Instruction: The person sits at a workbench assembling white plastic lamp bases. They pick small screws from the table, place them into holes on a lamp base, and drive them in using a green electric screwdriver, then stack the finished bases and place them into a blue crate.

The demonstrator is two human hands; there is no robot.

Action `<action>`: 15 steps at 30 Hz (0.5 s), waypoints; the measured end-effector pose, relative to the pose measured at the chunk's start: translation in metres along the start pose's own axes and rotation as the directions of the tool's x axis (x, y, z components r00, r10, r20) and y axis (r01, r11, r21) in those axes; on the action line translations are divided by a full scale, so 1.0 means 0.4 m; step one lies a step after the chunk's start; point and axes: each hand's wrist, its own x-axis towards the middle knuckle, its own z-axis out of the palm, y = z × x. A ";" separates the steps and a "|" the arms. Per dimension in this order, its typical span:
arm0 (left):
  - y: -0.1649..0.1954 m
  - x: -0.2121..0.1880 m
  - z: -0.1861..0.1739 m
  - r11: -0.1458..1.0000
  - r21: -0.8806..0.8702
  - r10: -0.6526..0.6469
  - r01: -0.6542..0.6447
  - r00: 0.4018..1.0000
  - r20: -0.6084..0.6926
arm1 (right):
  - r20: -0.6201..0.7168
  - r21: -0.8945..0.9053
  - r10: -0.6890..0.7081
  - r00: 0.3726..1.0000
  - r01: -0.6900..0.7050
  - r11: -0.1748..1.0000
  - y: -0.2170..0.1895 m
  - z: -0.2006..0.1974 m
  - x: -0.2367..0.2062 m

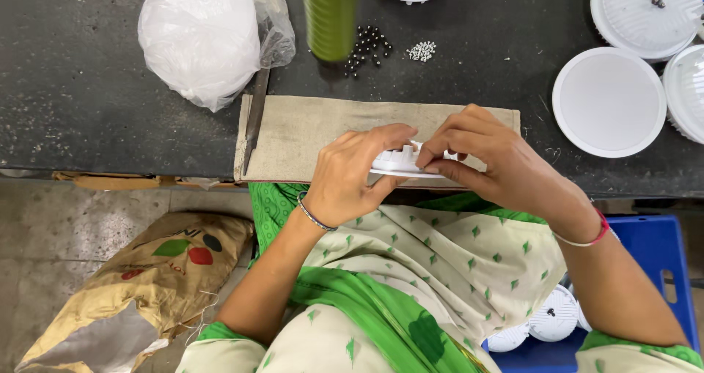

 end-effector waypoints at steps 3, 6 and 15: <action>0.001 0.003 0.001 1.000 0.007 0.000 0.000 1.000 -0.015 | 0.006 -0.046 -0.010 1.000 0.010 0.999 0.000 -0.005 0.008; 0.000 0.005 0.001 1.000 0.012 -0.012 0.012 1.000 -0.021 | -0.001 -0.056 -0.039 0.999 0.038 0.998 -0.001 -0.008 0.018; -0.002 0.006 -0.001 1.000 0.001 -0.024 0.025 0.998 -0.052 | 0.053 -0.066 -0.061 0.997 0.064 0.996 -0.004 -0.016 0.044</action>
